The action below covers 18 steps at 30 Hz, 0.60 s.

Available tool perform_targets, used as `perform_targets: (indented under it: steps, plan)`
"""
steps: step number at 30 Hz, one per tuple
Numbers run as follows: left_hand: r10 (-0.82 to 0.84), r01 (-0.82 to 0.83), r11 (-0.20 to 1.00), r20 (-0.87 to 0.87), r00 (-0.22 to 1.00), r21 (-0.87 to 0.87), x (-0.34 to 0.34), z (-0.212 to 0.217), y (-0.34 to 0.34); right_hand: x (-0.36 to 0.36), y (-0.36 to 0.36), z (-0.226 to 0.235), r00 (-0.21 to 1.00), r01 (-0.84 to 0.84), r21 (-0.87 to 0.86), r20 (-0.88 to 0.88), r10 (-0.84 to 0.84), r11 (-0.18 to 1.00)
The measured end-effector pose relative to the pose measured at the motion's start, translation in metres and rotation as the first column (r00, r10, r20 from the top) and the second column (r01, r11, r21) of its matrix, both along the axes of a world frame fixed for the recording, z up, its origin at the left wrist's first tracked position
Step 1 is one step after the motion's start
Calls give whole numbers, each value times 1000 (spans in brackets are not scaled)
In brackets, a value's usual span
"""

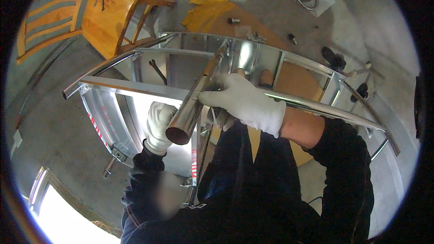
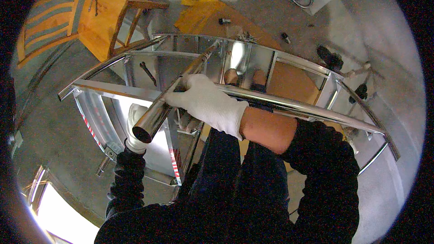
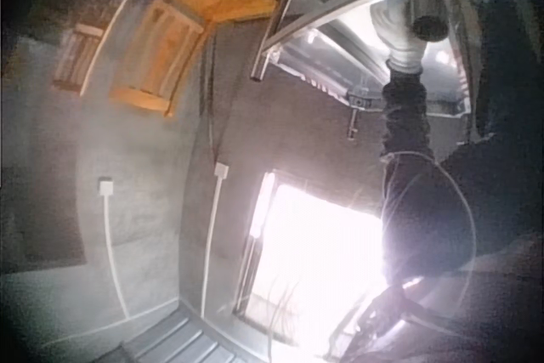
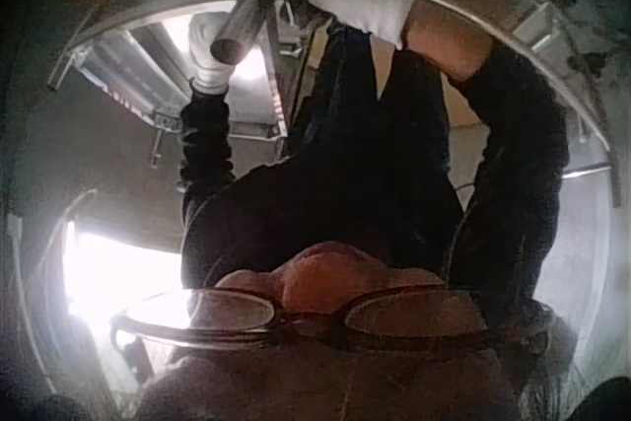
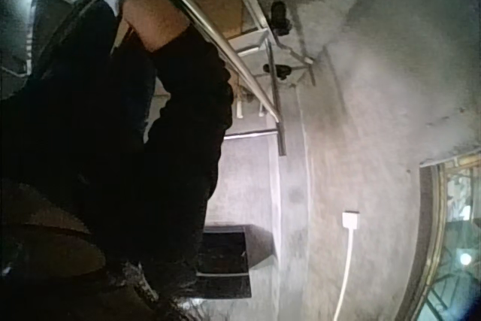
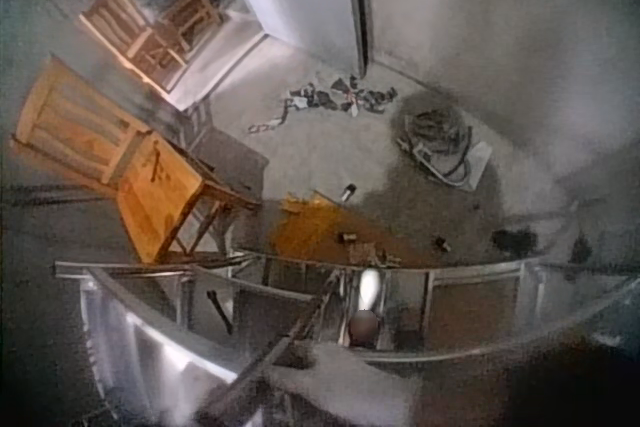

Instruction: The person assembles a metal shelving unit by inserting vertical poles into the frame and tightening nuts with a wrench. They work on multiple joints, securing the structure while kneeling on the floor.

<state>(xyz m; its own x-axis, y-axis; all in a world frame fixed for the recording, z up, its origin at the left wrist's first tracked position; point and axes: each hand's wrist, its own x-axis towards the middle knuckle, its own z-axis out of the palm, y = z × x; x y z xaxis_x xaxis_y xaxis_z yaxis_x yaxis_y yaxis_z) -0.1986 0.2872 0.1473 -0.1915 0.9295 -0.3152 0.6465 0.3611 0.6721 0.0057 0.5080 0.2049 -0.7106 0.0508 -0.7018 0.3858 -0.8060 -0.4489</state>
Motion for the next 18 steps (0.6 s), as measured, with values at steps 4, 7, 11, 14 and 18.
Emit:
perform_targets:
  steps: [4, 7, 11, 14, 18]
  plan:
    - [-60, 60, 995, -5, 998, -84, -9, -10, -10, -2, -15, -13, 999, 27, 330, -44, -13, 944]
    - [-50, 68, 964, 74, 996, -259, -17, -7, -23, 1, -17, -17, 996, -50, 407, -48, 76, 912]
    - [-27, 78, 924, 140, 990, -374, -18, -7, -24, 10, -9, -10, 971, -55, 587, -158, 180, 808]
    - [-44, 87, 936, 134, 990, -341, -18, -2, -19, 16, -9, -19, 927, 15, 783, -244, 286, 621]
    - [-105, 138, 936, 119, 987, -324, -23, 5, -21, 16, -12, -33, 887, -51, 910, -148, 438, 412]
